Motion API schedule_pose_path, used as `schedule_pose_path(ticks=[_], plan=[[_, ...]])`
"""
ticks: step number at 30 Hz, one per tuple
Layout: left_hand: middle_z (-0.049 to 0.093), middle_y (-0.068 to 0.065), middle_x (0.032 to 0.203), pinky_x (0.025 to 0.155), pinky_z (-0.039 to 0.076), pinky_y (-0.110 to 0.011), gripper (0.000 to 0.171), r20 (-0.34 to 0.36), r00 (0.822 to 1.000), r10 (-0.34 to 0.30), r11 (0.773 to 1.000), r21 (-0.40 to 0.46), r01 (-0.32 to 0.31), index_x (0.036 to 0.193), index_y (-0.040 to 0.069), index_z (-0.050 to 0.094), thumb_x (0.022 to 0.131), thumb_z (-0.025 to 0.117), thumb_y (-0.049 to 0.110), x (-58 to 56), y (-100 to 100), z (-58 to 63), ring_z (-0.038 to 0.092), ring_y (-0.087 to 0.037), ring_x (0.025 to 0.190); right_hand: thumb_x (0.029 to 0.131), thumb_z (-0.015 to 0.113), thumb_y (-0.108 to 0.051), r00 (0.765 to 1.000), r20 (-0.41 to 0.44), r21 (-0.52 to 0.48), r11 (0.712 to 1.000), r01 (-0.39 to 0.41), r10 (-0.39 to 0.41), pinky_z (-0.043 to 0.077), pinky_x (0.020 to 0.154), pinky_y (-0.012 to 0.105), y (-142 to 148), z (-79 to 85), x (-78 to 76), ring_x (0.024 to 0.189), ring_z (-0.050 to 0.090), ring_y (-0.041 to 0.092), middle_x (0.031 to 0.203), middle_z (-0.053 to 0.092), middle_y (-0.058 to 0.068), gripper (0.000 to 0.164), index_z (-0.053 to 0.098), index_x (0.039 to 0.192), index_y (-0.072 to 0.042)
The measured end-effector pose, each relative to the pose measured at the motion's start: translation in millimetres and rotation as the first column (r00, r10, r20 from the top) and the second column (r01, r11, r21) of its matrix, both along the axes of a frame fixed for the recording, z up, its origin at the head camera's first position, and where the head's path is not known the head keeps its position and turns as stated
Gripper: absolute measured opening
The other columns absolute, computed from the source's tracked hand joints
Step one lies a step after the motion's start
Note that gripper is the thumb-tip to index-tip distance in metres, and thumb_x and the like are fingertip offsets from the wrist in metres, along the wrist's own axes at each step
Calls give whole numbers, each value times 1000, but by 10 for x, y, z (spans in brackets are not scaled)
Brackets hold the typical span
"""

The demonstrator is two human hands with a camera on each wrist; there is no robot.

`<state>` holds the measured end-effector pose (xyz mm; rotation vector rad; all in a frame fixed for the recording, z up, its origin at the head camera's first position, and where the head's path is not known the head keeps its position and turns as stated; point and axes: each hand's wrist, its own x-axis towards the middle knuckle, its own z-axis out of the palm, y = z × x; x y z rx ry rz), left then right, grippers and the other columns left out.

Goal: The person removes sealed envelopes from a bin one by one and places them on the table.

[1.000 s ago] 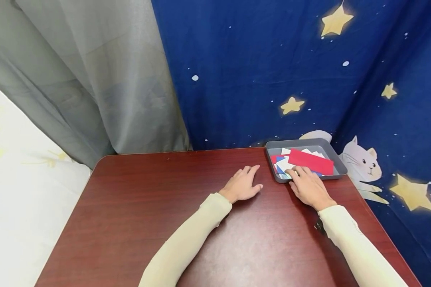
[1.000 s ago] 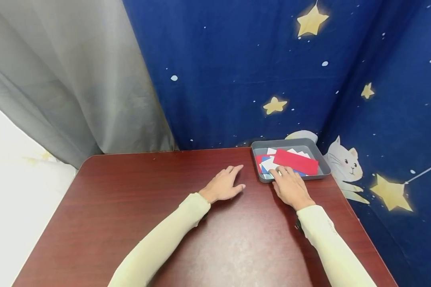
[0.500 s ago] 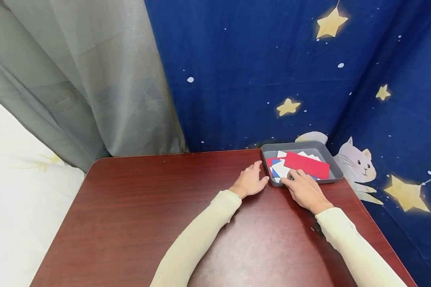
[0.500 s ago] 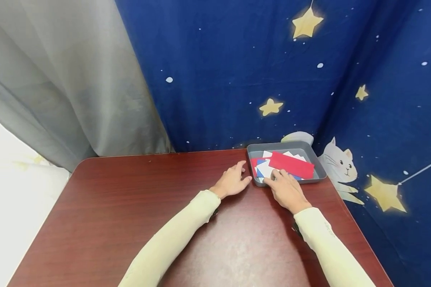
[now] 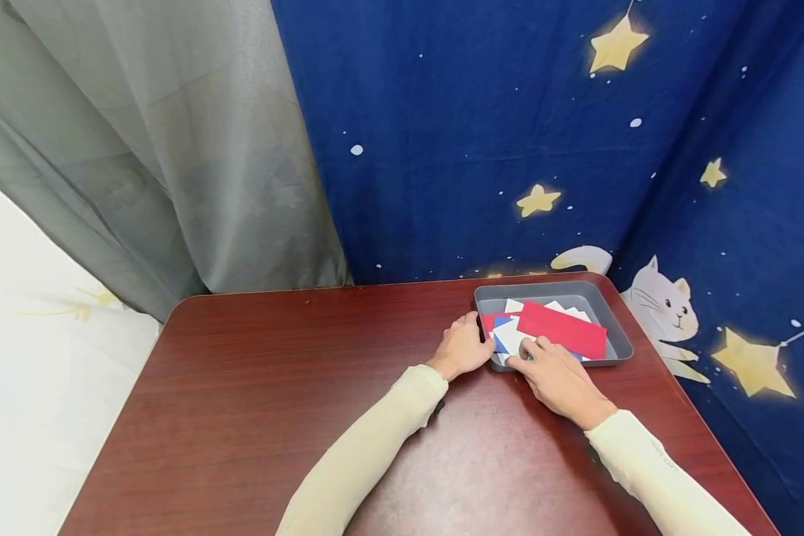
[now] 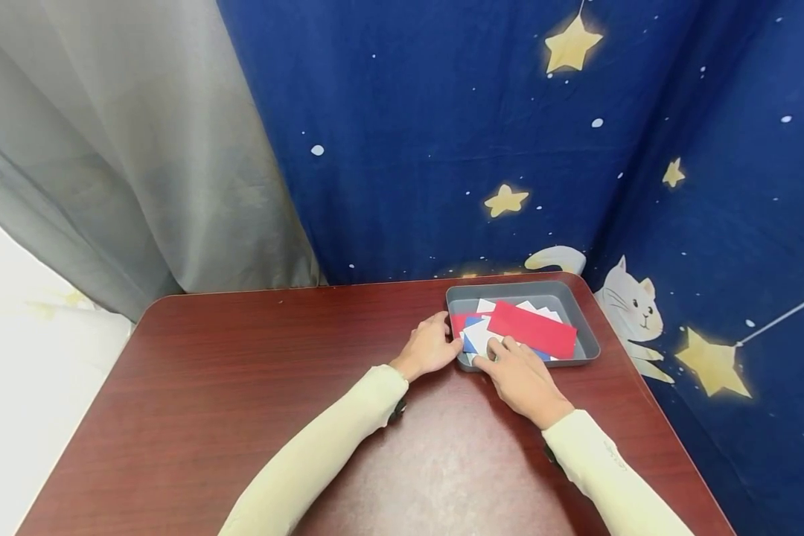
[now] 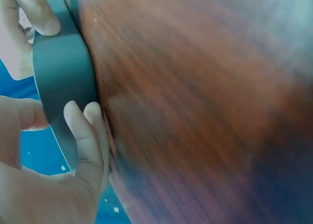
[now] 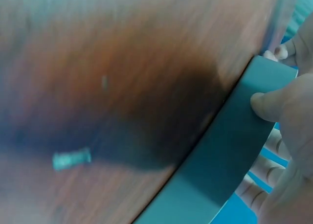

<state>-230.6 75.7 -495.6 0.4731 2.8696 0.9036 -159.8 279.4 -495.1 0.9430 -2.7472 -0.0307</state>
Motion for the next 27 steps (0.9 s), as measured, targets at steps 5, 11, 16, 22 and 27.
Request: schedule_pose_path(ticks=[5,11,16,22,27], plan=[[60,-5,109,81,50,-33,57,24,999,35,999,-7,-35,132,5,54,85,66,35,110,-115,25,62,-22,94,86,75,-19,999,-22,-12,999,-42,42,44,64,35,-127,-16,111,87,48,23,101,53,7,30,64,113,-25],[58,-3,103,79,49,-32,56,21,999,26,999,24,-26,133,6,55,83,67,29,249,-312,70,61,-21,90,86,73,-20,997,-24,5,997,-78,79,42,63,33,-265,-17,220,90,48,22,102,54,6,32,61,116,-25],[60,-8,112,86,49,-36,60,17,1000,25,999,41,-26,138,1,51,85,67,25,387,-559,104,62,-23,97,87,74,-24,995,-11,7,995,-95,95,42,63,32,-350,-20,306,90,47,20,102,54,3,32,60,116,-27],[59,-14,123,95,46,-41,62,-3,999,32,999,33,-31,140,-3,49,86,65,23,542,-891,50,60,-25,110,85,74,-23,991,-29,-56,990,-133,131,39,60,30,-374,-50,408,84,44,18,94,51,0,30,62,112,-29],[55,-16,132,100,42,-46,63,5,999,33,999,35,-33,142,-4,46,88,63,24,688,-1107,55,56,-27,119,84,76,-22,988,-3,-63,986,-156,156,40,62,30,-399,-49,489,84,43,17,96,51,0,34,62,115,-29]])
